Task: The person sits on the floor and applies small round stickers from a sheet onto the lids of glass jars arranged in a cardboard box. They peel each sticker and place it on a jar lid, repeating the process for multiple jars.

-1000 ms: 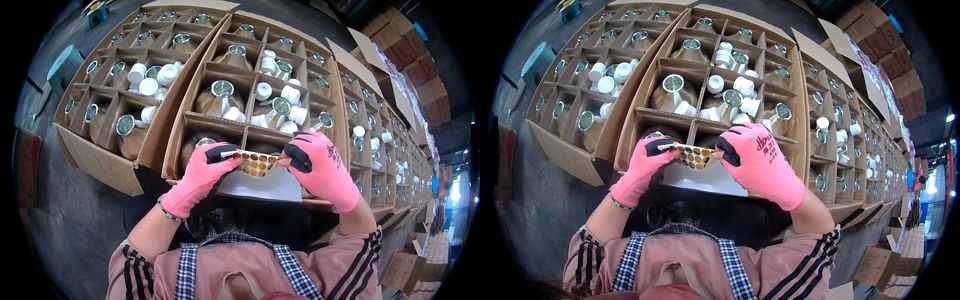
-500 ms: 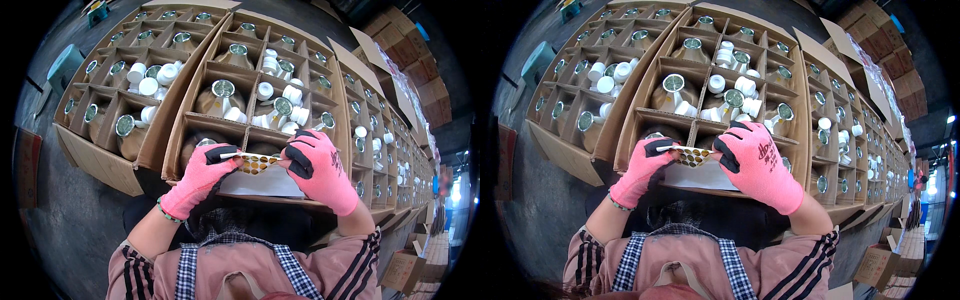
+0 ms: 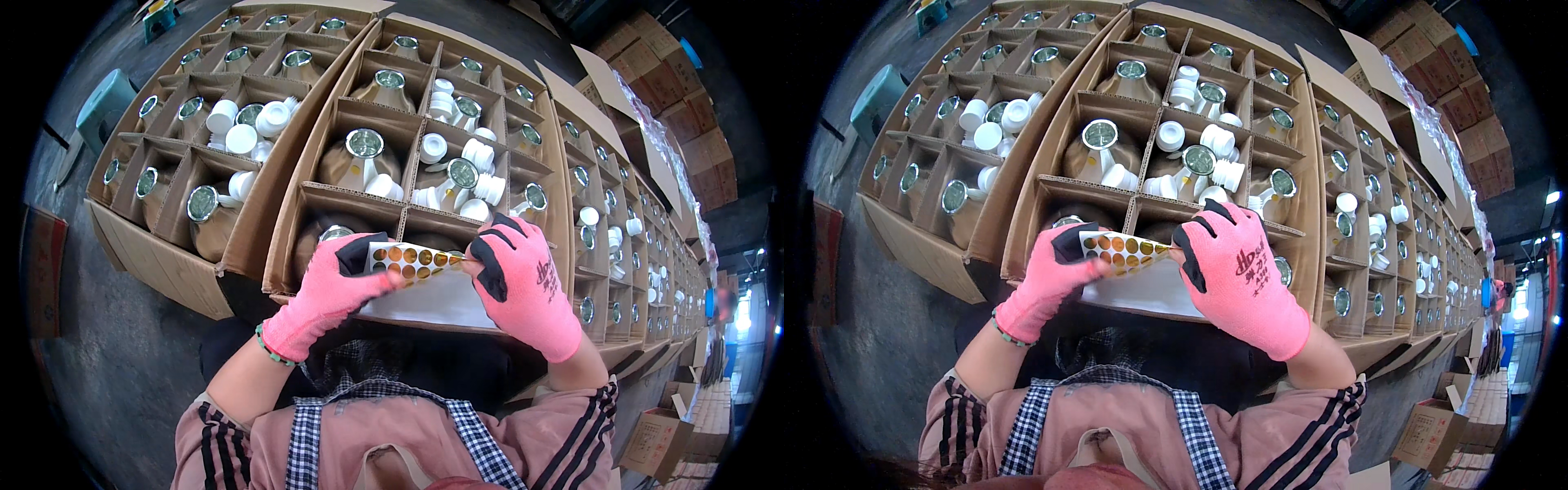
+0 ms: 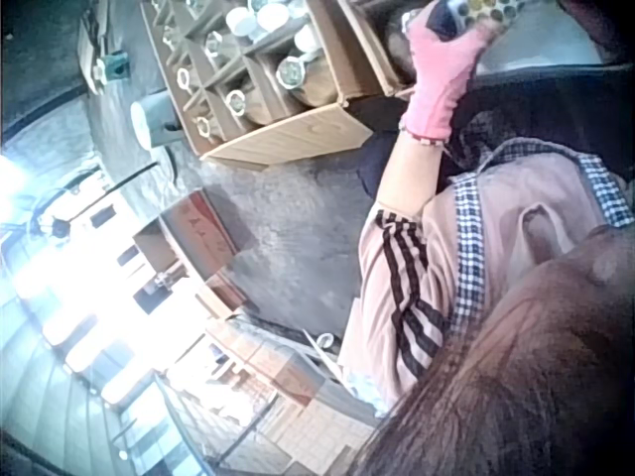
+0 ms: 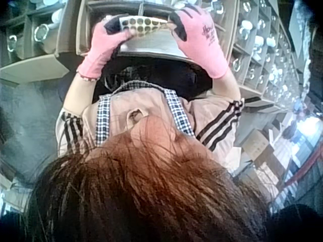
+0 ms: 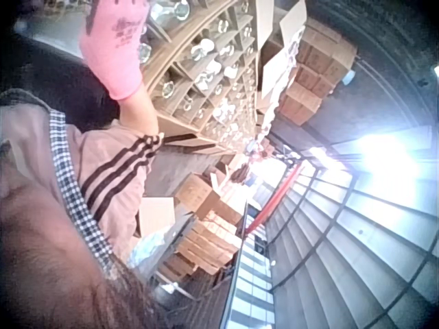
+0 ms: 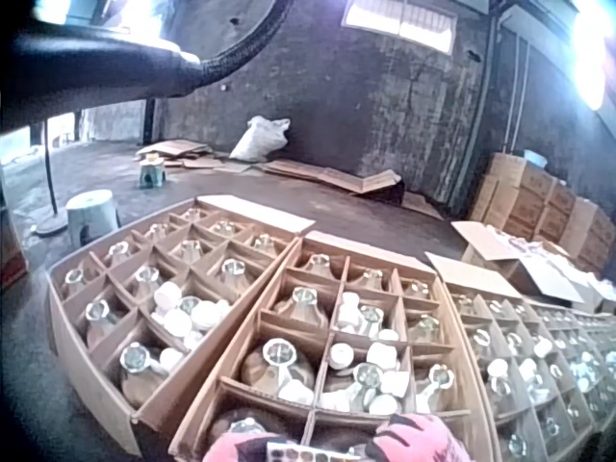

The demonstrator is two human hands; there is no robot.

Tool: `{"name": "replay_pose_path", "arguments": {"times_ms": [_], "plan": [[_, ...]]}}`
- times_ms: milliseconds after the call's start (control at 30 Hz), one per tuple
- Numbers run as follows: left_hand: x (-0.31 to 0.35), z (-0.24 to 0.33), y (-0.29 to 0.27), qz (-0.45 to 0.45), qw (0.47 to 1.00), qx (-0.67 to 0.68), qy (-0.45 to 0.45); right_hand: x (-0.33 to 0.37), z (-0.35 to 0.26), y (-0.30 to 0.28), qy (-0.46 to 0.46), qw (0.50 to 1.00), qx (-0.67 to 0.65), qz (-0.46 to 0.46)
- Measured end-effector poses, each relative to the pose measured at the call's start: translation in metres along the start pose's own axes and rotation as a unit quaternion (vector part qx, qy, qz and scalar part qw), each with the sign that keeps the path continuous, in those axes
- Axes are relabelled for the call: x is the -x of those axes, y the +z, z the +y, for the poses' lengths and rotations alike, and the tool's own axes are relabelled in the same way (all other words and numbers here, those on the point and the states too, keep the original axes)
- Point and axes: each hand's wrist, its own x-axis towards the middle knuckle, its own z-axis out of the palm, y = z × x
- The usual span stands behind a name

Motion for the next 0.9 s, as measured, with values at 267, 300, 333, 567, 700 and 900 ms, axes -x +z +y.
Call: {"name": "replay_pose_path", "arguments": {"times_ms": [267, 300, 333, 567, 700, 900], "plan": [[0.002, -0.008, 0.003, 0.031, 0.999, 0.044, 0.002, 0.0, -0.002, -0.003, 0.038, 0.992, -0.109, -0.051], [0.002, -0.004, 0.003, 0.033, 0.999, -0.005, 0.011, 0.001, -0.002, -0.003, 0.04, 0.992, -0.111, -0.04], [0.001, -0.002, 0.003, 0.035, 0.998, -0.054, 0.02, 0.002, -0.001, -0.002, 0.041, 0.992, -0.112, -0.029], [-0.001, -0.004, -0.002, 0.024, 0.999, -0.039, 0.027, -0.001, -0.004, 0.001, -0.052, 0.995, -0.045, 0.067], [-0.002, -0.005, -0.002, 0.029, 0.999, -0.038, 0.019, 0.0, -0.005, -0.001, -0.077, 0.994, -0.033, 0.069], [-0.001, -0.004, 0.0, 0.039, 0.998, -0.038, 0.014, -0.001, -0.005, -0.001, -0.096, 0.993, -0.021, 0.058]]}}
